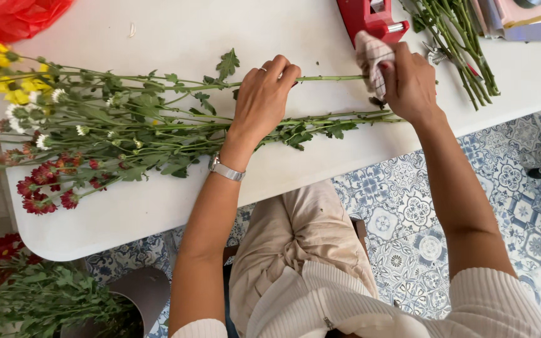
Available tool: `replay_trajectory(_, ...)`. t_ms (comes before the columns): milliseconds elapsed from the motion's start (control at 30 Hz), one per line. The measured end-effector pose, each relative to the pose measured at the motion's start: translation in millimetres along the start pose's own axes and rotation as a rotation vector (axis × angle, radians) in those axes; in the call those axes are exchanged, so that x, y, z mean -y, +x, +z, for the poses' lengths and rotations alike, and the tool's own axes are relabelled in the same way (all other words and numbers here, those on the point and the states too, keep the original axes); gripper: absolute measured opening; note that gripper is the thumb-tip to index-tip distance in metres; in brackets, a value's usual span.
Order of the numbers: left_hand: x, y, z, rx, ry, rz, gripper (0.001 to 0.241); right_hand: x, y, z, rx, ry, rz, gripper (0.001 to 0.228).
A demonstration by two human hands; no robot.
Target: The person strips leaves and small buds from flower stems by hand and using shears at a white table.
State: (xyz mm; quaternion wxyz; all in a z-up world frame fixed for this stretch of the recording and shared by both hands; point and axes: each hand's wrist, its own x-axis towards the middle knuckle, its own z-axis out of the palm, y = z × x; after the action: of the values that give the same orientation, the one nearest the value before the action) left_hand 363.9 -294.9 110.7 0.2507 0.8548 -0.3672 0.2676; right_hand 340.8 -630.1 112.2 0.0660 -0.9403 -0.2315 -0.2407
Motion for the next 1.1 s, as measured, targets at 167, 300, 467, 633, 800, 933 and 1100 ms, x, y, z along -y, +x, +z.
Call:
replay_trajectory(167, 10, -6, -3, 0.064, -0.014, -0.023, 0.029, -21, -19, -13, -0.082, 0.21, 0.181, 0.03)
replay_trajectory(300, 8, -10, 5, 0.071, -0.014, -0.016, 0.034, -32, -35, -12, -0.061, 0.197, 0.162, 0.021)
replay_trajectory(467, 6, -5, 7, 0.106, -0.054, -0.008, 0.02, -51, -39, -15, -0.322, 0.36, 0.345, 0.024)
replay_trajectory(633, 5, -4, 3, 0.013, 0.108, 0.024, 0.02, -57, -61, -54, -0.475, 0.472, 0.335, 0.03)
replay_trajectory(800, -31, -9, -1, 0.143, 0.008, 0.057, 0.028, -15, -95, -76, -0.362, 0.501, 0.473, 0.024)
replay_trajectory(933, -50, -22, 16, 0.244, 0.024, 0.154, 0.033, 19, -112, -76, -0.299, 0.381, 0.406, 0.018)
replay_trajectory(1100, -56, -27, 25, 0.122, 0.176, 0.228, 0.019, 70, -100, -85, -0.229, 0.233, 0.439, 0.022)
